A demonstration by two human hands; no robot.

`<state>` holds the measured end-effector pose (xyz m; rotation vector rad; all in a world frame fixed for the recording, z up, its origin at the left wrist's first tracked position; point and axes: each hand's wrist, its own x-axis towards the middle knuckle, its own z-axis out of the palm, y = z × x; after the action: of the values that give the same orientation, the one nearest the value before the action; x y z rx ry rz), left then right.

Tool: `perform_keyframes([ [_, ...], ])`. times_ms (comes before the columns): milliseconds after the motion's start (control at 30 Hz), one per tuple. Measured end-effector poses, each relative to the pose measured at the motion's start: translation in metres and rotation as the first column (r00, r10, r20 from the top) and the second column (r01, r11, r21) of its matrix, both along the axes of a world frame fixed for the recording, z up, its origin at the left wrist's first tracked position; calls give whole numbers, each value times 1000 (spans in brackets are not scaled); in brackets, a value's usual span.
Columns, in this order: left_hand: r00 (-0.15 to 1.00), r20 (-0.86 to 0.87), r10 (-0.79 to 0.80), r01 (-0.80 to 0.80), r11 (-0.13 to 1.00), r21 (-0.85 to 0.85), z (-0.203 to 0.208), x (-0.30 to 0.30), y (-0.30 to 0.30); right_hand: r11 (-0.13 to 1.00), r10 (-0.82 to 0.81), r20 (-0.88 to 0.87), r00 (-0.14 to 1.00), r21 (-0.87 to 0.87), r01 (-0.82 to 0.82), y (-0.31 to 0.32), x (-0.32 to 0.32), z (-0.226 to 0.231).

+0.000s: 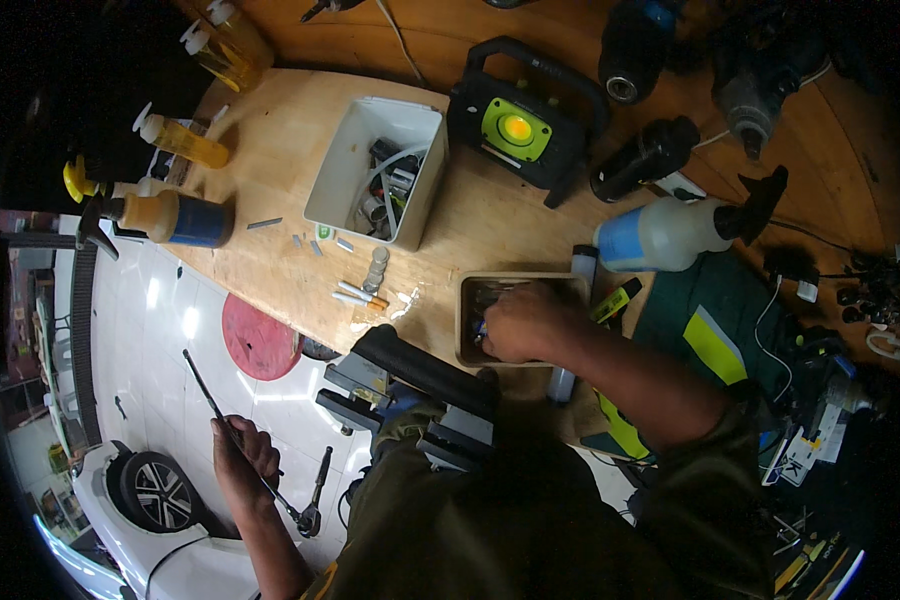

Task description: The person selects various wrenches and sockets from a plastic bin and a drawer, then assembles them onto a ratchet and extension bar. The person walks toward a white car with the hood open while holding the assembled tools.

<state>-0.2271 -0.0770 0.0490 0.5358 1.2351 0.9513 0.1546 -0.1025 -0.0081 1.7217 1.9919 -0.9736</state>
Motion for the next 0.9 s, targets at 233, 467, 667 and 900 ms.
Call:
perform_keyframes([
  [233, 997, 15, -82, 82, 996, -26, -10, -1, 17, 997, -79, 73, 994, -15, 80, 1, -7, 18],
  [467, 981, 29, -193, 194, 980, -43, -26, 9, 43, 965, -210, 98, 973, -140, 223, 2, 1, 9],
  [667, 974, 74, -216, 221, 972, -81, -37, 14, 56, 938, -202, -83, 976, -304, 169, 7, 24, -17],
  [900, 978, 59, -202, 207, 975, -81, -43, 11, 62, 944, -328, -161, 931, -84, 318, -31, 34, 4],
])
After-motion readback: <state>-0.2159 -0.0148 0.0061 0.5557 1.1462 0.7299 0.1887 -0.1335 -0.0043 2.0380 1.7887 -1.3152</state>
